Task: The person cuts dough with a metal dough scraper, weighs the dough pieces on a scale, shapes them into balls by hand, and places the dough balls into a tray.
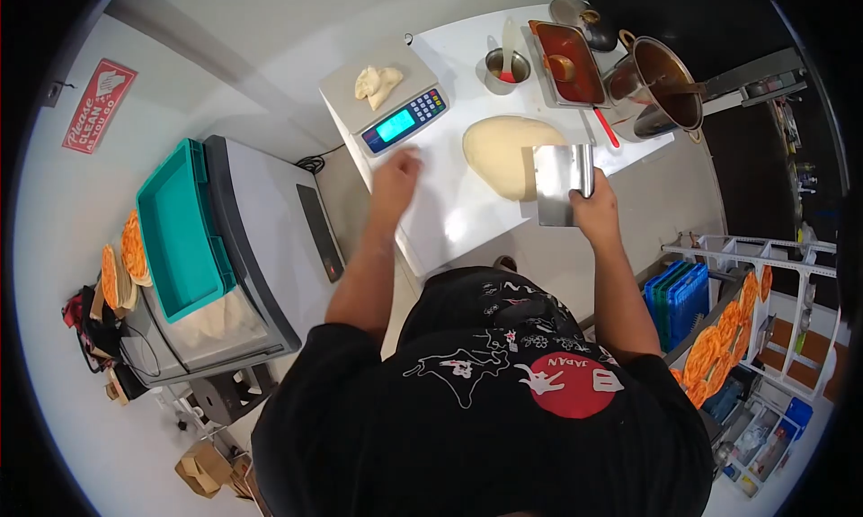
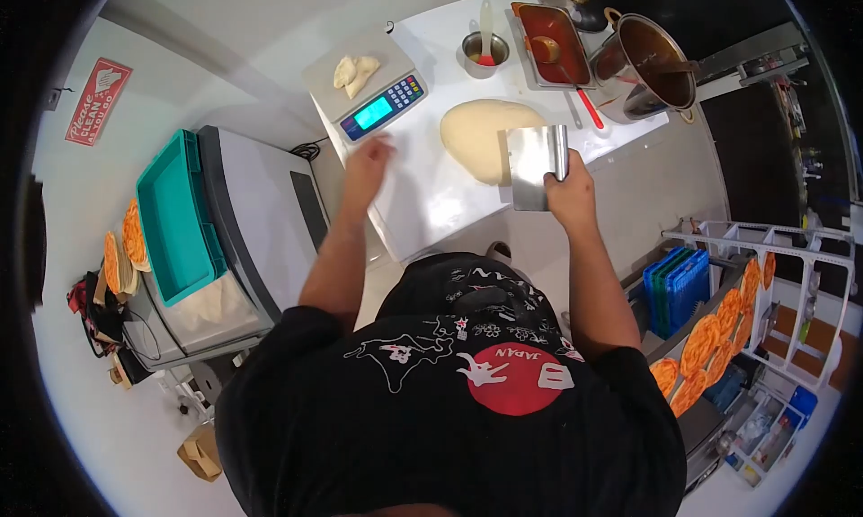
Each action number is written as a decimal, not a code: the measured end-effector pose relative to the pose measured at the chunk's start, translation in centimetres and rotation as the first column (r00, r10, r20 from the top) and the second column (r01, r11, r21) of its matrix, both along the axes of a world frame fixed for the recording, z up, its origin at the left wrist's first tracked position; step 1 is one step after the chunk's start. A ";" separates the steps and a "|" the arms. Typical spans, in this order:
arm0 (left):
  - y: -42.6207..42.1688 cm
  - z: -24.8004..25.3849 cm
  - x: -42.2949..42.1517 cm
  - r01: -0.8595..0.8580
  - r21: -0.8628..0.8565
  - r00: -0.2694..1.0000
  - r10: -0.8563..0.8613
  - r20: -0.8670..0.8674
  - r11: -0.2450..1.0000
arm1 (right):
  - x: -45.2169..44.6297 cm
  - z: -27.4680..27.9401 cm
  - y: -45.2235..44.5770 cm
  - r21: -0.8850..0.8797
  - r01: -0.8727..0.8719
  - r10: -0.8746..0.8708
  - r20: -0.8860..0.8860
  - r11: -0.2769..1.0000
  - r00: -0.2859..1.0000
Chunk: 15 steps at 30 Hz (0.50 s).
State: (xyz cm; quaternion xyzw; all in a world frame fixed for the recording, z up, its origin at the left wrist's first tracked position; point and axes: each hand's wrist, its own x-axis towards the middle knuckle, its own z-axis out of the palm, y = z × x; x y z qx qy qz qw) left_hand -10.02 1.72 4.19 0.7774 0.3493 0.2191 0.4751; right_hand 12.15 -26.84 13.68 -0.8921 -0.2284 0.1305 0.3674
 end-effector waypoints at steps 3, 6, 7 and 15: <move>-5.7 -3.3 0.8 0.082 -0.134 0.985 -0.101 -0.140 0.988 | 1.0 -0.2 -0.4 0.000 -0.080 0.080 0.014 0.997 0.997; -9.0 -4.5 1.7 0.033 -0.110 0.998 -0.039 -0.051 0.993 | 2.3 -1.1 -0.6 0.001 -0.138 0.138 0.008 0.990 0.990; -9.8 -3.7 2.2 0.015 -0.112 0.998 -0.021 -0.060 0.994 | 2.8 -1.5 -0.6 0.005 -0.148 0.148 0.000 0.989 0.989; -7.8 -1.7 6.1 -0.014 -0.071 0.998 0.010 -0.066 0.997 | 3.1 -0.9 -1.2 0.020 -0.244 0.245 -0.075 0.969 0.967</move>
